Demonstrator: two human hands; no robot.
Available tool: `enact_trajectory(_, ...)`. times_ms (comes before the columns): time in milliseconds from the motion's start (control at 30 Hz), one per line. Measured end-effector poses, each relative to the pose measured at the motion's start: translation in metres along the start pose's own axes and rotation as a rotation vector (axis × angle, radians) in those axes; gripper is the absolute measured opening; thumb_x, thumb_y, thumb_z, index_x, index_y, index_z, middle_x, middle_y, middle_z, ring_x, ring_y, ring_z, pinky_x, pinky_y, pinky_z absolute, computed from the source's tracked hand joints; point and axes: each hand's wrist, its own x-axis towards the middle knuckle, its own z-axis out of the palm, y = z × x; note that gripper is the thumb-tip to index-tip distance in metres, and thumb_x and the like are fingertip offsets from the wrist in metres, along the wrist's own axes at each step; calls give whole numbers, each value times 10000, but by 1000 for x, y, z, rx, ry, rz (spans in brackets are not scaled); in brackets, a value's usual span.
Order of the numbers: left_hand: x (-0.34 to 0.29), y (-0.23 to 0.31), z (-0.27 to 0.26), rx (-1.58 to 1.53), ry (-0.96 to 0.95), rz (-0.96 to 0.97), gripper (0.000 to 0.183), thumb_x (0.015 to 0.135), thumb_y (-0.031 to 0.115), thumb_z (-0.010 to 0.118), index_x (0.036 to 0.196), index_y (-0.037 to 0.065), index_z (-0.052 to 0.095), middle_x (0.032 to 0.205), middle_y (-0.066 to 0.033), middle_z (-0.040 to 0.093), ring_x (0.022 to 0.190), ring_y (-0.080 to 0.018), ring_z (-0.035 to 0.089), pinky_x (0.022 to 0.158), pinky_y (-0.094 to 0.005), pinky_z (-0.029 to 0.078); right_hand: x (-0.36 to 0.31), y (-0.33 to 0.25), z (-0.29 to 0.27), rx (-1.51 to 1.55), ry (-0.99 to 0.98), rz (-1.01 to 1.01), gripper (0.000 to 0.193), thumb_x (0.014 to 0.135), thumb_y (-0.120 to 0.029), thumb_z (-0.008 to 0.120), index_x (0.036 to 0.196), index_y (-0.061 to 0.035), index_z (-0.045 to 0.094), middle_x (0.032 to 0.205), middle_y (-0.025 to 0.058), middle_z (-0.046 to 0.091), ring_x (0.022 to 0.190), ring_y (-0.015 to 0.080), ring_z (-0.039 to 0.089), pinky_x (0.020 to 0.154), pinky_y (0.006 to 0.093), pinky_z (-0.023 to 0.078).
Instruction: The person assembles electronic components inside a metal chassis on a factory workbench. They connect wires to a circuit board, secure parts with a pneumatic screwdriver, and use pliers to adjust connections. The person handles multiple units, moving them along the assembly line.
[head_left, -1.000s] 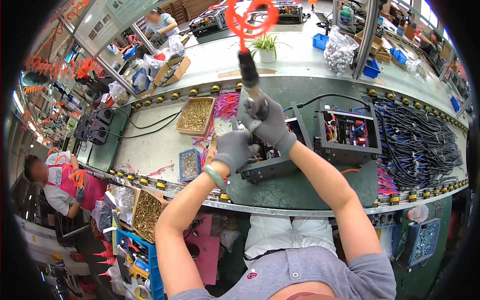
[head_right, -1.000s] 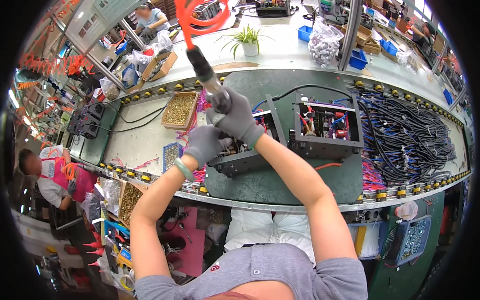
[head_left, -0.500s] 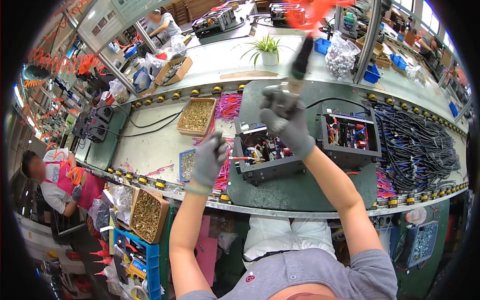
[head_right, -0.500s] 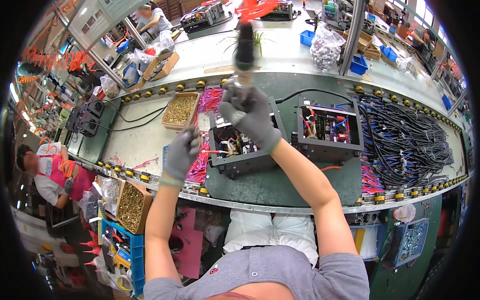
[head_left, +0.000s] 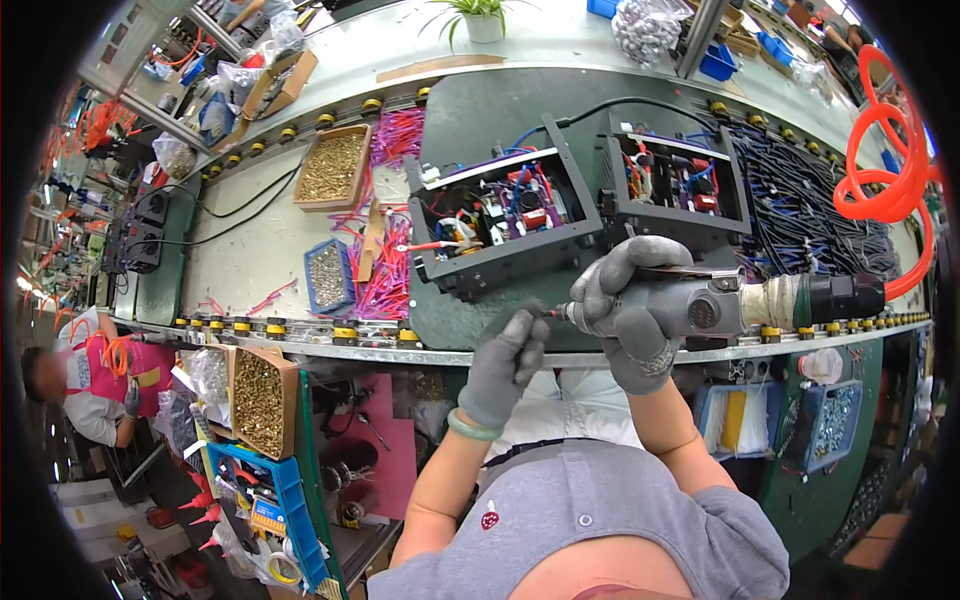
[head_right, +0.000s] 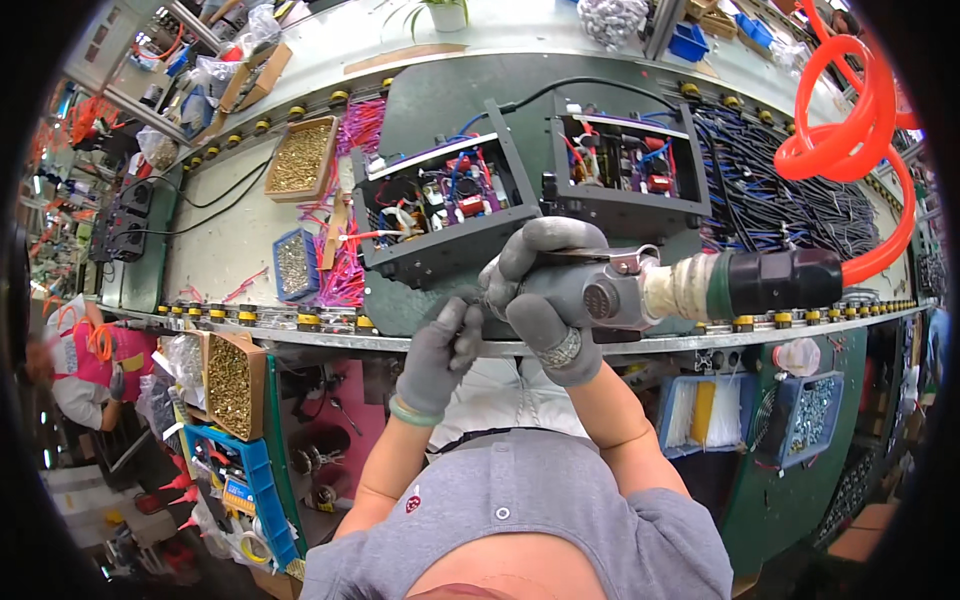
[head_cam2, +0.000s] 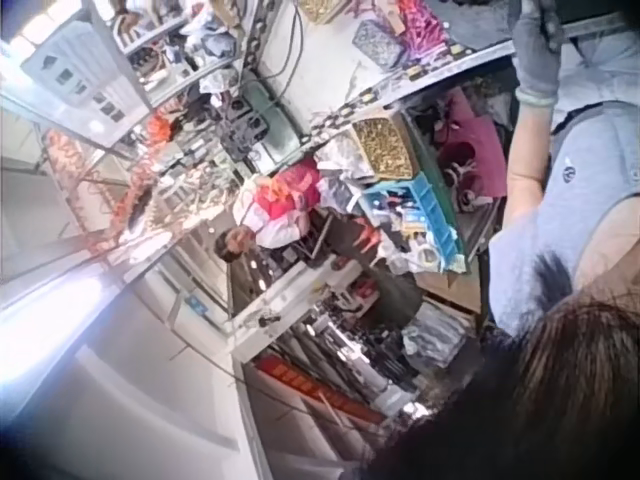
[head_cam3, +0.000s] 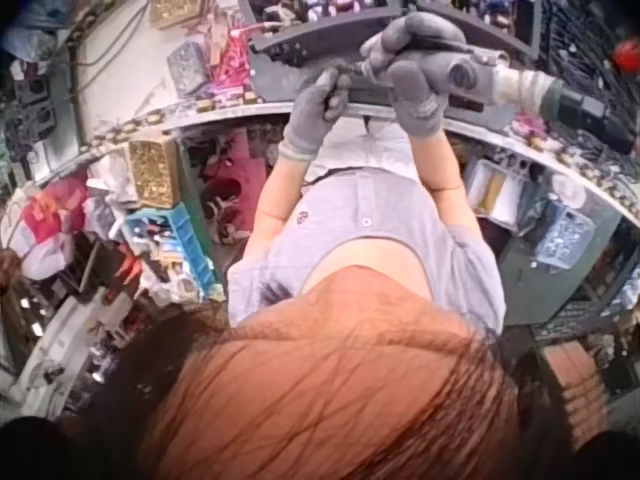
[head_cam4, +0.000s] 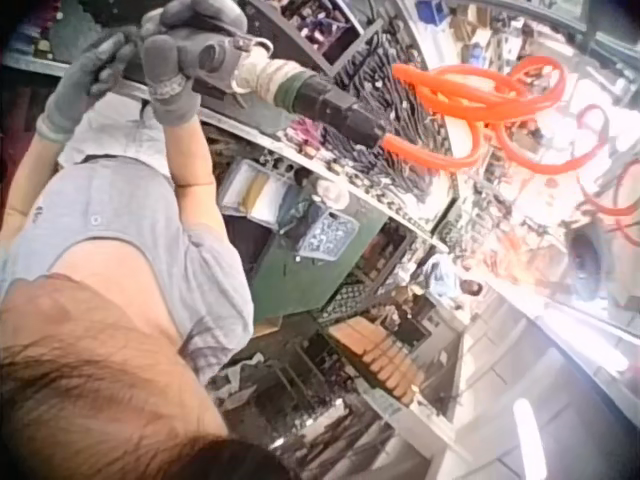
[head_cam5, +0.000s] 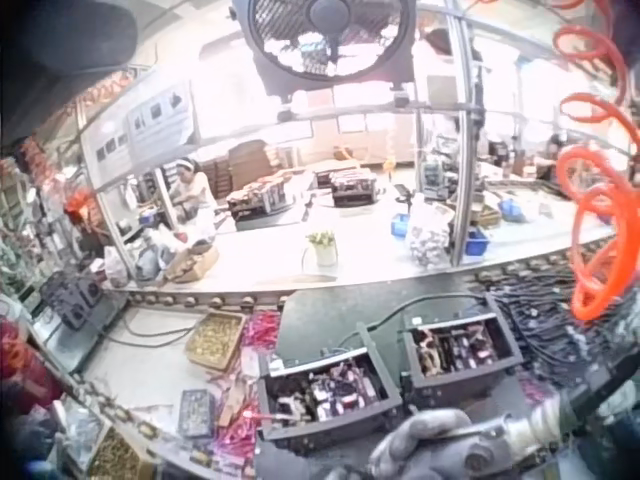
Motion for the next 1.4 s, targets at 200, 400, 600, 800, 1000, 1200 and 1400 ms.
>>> enact_trajectory(200,6,-6,1,-288,-183,12,327,1047,353,455,1082,65,606,625,48,433,440,-47,324,392,-192,294,-4,2,3,67,49,-21,643,788,-314,839,1275,-86,486,965,47,550,744,165,591,668,355,541)
enact_trajectory(400,22,-14,-5,-583,-373,-70,343,1051,377,442,1053,69,593,606,42,410,439,-60,325,373,-213,262,9,13,-13,116,-209,-143,572,802,-324,814,1216,-34,546,893,100,598,667,204,627,605,398,556)
enact_trajectory(600,9,-8,27,-222,-53,258,356,1034,406,477,1022,65,581,585,30,411,442,-56,341,392,-211,272,-3,6,10,49,134,-143,593,811,-358,795,1232,-64,498,929,64,549,745,189,589,674,370,527)
enact_trajectory(800,0,13,23,-36,16,162,475,1027,467,453,1171,40,604,652,37,479,523,-43,377,454,-208,287,7,-8,18,103,128,-80,636,799,-374,807,1262,-74,492,949,84,582,780,215,625,700,389,546)
enact_trajectory(1000,-4,81,-40,767,589,795,258,985,242,581,1025,9,683,708,14,549,603,-58,471,546,-233,392,24,-26,10,38,183,-237,602,818,-340,778,1289,-76,512,956,63,561,751,171,589,663,352,515)
enact_trajectory(1200,31,116,-7,1564,669,967,282,788,376,739,946,142,737,849,-67,619,868,-272,591,799,-427,434,24,-22,10,52,213,-171,590,832,-339,753,1307,-83,512,984,54,566,758,146,583,737,357,495)
enact_trajectory(1400,75,134,15,2012,554,829,268,788,418,721,775,150,735,841,-58,655,824,-261,622,795,-426,425,22,-27,-2,13,214,-168,582,831,-337,760,1301,-101,511,990,40,563,769,152,590,763,368,500)
